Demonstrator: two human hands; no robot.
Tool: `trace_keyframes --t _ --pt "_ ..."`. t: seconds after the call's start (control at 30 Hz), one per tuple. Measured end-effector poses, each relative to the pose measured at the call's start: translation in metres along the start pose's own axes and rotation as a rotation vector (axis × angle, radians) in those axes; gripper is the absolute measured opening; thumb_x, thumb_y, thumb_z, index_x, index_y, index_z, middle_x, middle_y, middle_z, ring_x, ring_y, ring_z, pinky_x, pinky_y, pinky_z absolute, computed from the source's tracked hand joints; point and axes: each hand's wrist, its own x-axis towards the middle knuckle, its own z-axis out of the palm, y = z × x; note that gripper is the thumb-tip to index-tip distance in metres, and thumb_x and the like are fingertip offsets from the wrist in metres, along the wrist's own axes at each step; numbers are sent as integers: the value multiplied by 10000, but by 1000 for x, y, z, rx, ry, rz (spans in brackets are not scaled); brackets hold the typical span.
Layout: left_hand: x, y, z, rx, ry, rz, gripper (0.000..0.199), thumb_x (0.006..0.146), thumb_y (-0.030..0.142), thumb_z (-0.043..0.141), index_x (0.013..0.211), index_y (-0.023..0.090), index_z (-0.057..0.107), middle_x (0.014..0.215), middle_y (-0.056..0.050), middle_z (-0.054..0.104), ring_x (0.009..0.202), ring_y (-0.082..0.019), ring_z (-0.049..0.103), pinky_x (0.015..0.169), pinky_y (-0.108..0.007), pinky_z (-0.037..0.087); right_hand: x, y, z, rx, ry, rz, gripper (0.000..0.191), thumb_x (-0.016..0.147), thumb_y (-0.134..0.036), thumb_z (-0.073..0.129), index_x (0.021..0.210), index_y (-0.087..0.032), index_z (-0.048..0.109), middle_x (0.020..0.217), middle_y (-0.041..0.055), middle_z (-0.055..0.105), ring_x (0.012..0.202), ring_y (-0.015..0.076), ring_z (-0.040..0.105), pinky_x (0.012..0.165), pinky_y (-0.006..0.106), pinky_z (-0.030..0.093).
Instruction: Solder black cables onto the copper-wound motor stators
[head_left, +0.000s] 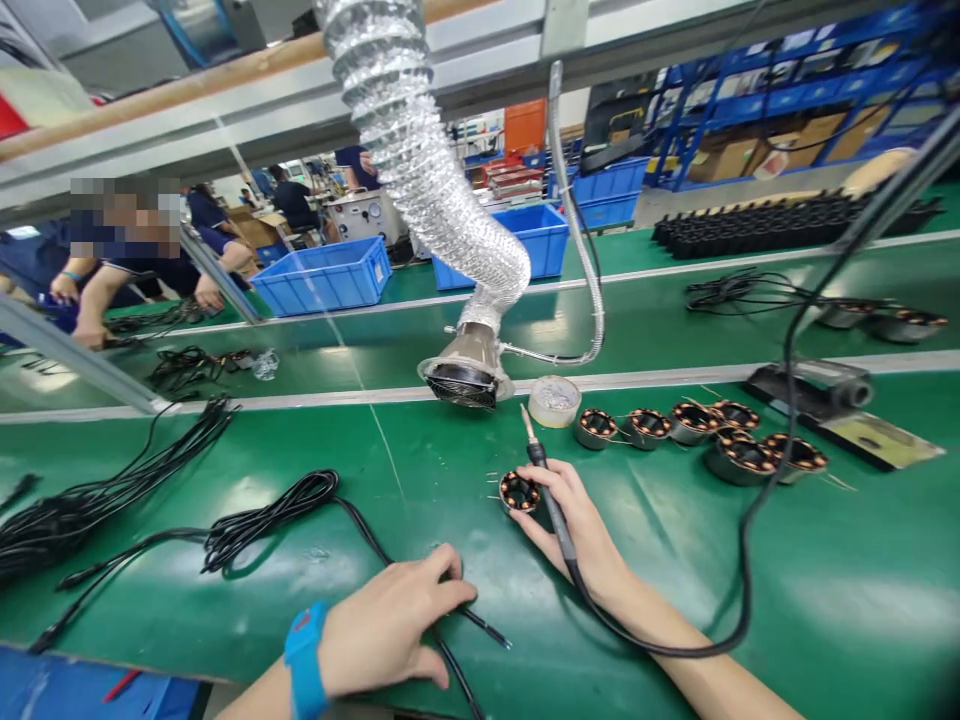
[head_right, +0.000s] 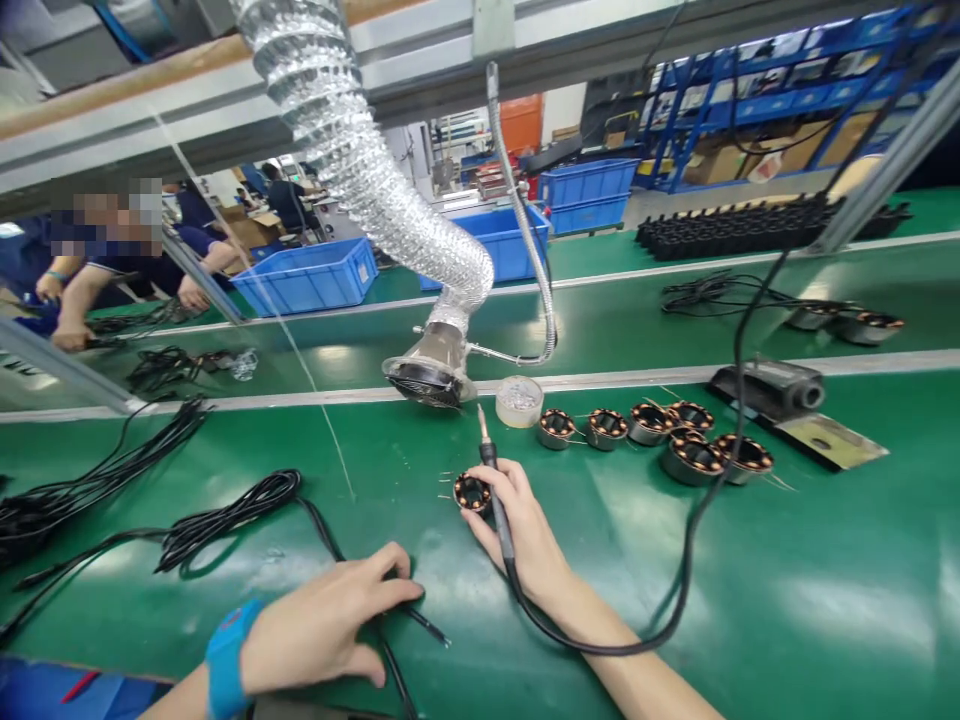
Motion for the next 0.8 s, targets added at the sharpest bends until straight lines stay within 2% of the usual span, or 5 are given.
trace_keyframes --t 0.17,0.3,0.47,0.63,0.8 --pt "7 0 19 144 117 -39 141 945 357 543 931 222 583 955 -24 605 787 -175 582 679 -270 384 0 -3 2 -15 10 -1 418 862 -216 622 1256 -275 496 1197 83 468 1072 228 579 951 392 498" --pt "30 -9 10 1 240 -60 121 921 313 584 883 198 581 837 1 617 719 -153 543 645 -251 356 -1 -4 1 -21 8 1 435 845 -202 640 1247 -270 490 1193 74 462 1074 215 574 961 380 490" --pt "56 -20 -5 -335 106 -43 244 870 401 637 799 169 668 678 22 608 601 -113 492 562 -215 339 -1 -4 -2 -8 14 15 462 830 -166 647 1248 -274 484 1185 67 456 1062 202 565 964 375 483" --pt "65 -18 -19 -392 215 53 234 884 356 613 802 162 716 791 -8 633 687 -121 499 627 -228 349 -1 -7 -5 41 11 16 470 825 -131 639 1245 -273 482 1152 55 470 1009 180 566 929 352 485" --pt "72 -15 -33 -539 257 2 263 875 373 598 821 130 682 639 26 509 569 -98 360 540 -233 275 5 -14 -8 79 -32 8 506 807 -109 654 1255 -262 475 1125 42 481 991 170 554 906 334 478"
